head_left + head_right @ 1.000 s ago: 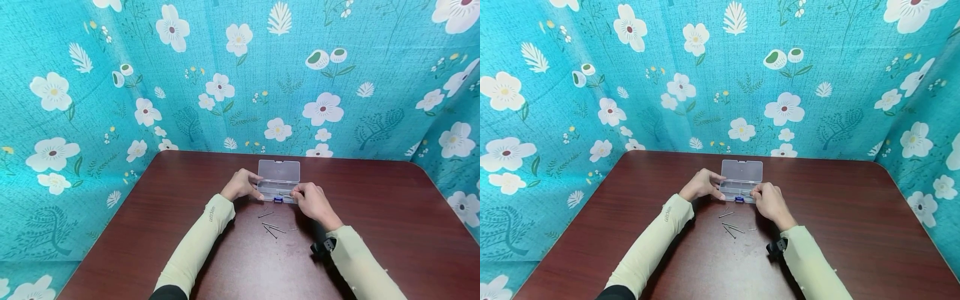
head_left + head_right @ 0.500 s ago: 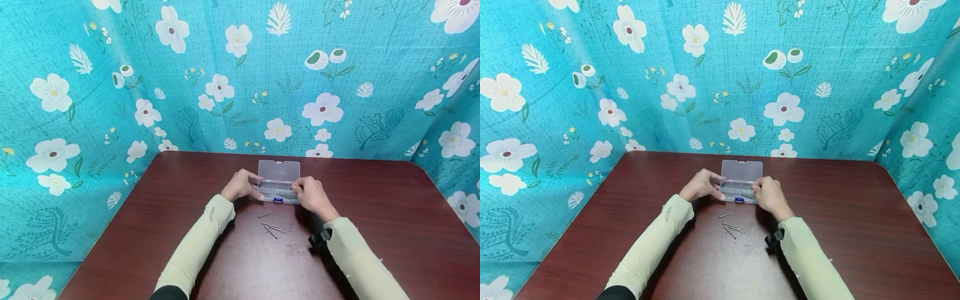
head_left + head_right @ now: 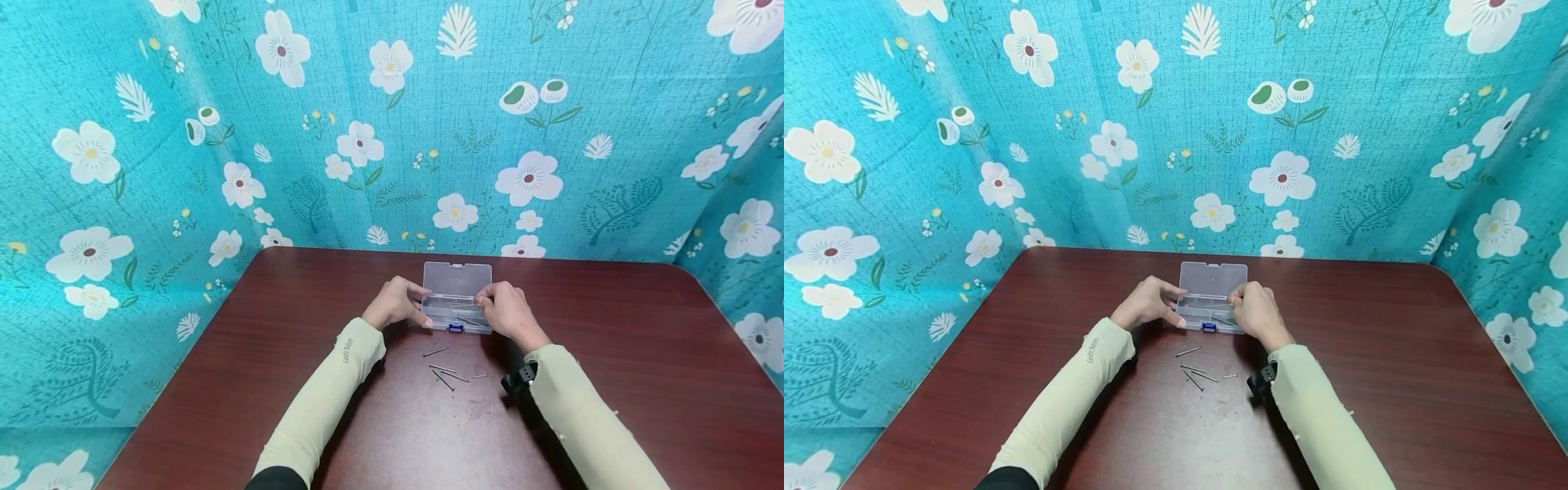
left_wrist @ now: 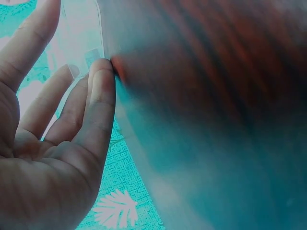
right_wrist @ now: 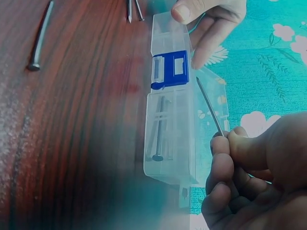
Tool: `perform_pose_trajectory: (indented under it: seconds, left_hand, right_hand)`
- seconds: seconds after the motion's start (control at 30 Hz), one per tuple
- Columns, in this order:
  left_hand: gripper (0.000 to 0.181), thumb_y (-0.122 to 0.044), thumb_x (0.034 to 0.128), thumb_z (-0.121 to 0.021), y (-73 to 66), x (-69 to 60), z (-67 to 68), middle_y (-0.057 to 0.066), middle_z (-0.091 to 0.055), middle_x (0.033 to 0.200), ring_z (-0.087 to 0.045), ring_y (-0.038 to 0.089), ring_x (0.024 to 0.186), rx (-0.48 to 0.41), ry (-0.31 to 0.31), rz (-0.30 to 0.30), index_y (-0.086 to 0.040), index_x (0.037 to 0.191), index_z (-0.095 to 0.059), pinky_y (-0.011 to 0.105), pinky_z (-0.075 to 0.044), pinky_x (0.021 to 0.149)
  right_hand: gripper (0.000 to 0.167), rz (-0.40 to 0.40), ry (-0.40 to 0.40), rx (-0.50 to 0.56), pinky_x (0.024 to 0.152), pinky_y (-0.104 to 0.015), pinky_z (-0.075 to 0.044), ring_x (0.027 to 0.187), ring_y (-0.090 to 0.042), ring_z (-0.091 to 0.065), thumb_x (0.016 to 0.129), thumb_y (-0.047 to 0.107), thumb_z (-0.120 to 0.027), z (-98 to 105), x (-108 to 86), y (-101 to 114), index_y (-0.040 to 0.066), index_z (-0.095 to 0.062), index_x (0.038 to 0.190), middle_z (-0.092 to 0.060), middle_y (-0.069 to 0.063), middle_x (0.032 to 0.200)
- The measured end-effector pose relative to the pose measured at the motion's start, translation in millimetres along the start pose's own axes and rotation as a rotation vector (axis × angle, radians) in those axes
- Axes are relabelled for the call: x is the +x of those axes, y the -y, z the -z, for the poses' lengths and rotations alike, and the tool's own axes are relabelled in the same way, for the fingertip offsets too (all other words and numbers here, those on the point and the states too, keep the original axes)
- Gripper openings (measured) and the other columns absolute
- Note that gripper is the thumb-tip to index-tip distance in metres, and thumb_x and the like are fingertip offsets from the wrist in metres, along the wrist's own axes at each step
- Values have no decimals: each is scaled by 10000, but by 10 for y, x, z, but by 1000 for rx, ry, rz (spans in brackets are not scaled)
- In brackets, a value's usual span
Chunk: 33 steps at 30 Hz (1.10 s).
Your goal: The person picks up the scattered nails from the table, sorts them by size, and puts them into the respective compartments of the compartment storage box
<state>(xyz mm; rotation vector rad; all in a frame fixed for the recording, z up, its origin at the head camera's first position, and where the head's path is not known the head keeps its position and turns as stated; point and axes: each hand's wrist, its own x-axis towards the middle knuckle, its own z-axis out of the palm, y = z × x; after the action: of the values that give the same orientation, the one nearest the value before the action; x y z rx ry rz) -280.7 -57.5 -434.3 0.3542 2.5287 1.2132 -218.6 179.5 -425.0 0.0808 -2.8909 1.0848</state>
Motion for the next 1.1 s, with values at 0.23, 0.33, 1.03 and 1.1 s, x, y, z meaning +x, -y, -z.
perform_pose_trajectory:
  seconds: [0.23,0.33,1.03,1.1]
  left_hand:
    - [683,-93,536,-1008,8,18,-7,40,-745,1076,-701,86,809,-2,-1,-5,-135,1176,-773,266,-555,719]
    - [682,-90,538,-1007,17,21,-10,45,-744,1083,-700,88,814,-3,2,-8,-131,1177,-772,268,-556,722]
    - [676,-98,547,-1006,0,10,-5,29,-744,1087,-698,83,813,8,3,-2,-139,1180,-771,269,-556,723]
    - [677,-93,546,-1006,1,10,-5,31,-745,1085,-699,84,812,3,3,-1,-139,1179,-772,269,-556,724]
  right_hand:
    - [241,-28,8,-20,621,-352,-435,642,-199,-508,1023,78,-546,0,58,-8,14,-747,906,-631,-56,793]
    - [248,-30,6,-42,630,-356,-440,641,-198,-517,1024,82,-549,-1,74,-5,21,-751,893,-619,-46,759]
    - [253,-40,50,-114,644,-364,-448,655,-210,-527,1016,79,-562,-55,151,23,37,-732,833,-542,-35,664]
    - [234,-42,47,-112,642,-364,-450,663,-211,-531,1015,75,-563,-53,146,24,36,-737,862,-559,-37,687]
